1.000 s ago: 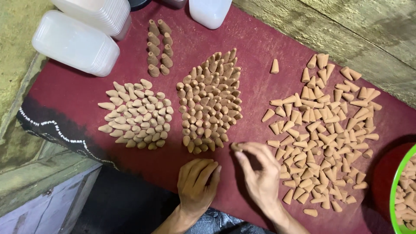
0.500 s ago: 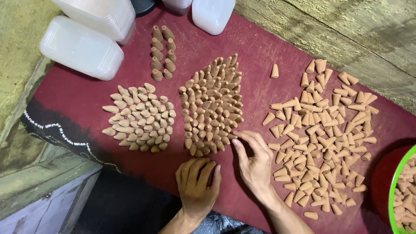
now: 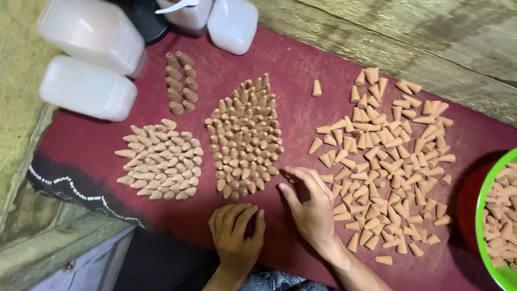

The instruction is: Sorting and arranging incense cones into organized piles on a work surface

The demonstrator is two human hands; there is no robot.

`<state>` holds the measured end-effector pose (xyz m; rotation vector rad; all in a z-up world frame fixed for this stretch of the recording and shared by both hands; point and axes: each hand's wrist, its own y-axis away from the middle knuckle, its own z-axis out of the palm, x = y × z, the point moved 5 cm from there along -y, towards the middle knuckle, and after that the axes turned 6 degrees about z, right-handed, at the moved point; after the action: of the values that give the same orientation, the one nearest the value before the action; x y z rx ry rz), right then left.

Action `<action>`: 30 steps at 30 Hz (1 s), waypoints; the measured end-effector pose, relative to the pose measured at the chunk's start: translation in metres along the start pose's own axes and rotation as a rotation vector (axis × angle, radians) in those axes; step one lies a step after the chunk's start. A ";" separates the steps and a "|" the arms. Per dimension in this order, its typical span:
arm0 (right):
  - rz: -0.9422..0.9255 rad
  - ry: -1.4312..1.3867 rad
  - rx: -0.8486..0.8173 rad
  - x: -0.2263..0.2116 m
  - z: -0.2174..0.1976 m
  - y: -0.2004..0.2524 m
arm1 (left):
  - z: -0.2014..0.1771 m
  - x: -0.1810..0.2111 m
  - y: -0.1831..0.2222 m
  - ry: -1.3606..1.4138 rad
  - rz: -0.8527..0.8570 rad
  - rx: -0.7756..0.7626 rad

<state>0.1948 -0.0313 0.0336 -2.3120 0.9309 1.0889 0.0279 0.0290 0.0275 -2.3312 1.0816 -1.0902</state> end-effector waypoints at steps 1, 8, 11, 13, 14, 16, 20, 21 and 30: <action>0.002 -0.003 0.013 -0.002 -0.008 0.003 | 0.000 0.002 0.001 0.004 0.012 -0.002; -0.002 0.105 0.197 0.007 -0.070 0.031 | 0.008 0.035 -0.024 0.221 0.095 -0.140; 0.044 0.134 0.265 0.026 -0.094 0.050 | 0.030 0.052 -0.029 0.318 0.143 -0.272; 0.075 0.141 0.298 0.046 -0.106 0.065 | 0.049 0.063 -0.034 0.369 0.153 -0.358; 0.054 0.247 0.351 0.054 -0.111 0.074 | 0.056 0.071 -0.040 0.403 0.181 -0.363; 0.046 0.358 0.418 0.066 -0.120 0.091 | 0.070 0.085 -0.048 0.447 0.224 -0.376; 0.140 0.589 0.478 0.088 -0.127 0.117 | 0.097 0.114 -0.056 0.448 0.344 -0.498; 0.184 0.576 0.487 0.099 -0.126 0.122 | 0.105 0.121 -0.056 0.466 0.386 -0.565; 0.195 0.443 0.497 0.110 -0.132 0.122 | 0.154 0.140 -0.029 0.372 0.730 -0.920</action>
<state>0.2262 -0.2385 0.0158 -2.0916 1.4274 0.3364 0.2178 -0.0604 0.0150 -1.9074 2.7435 -0.8096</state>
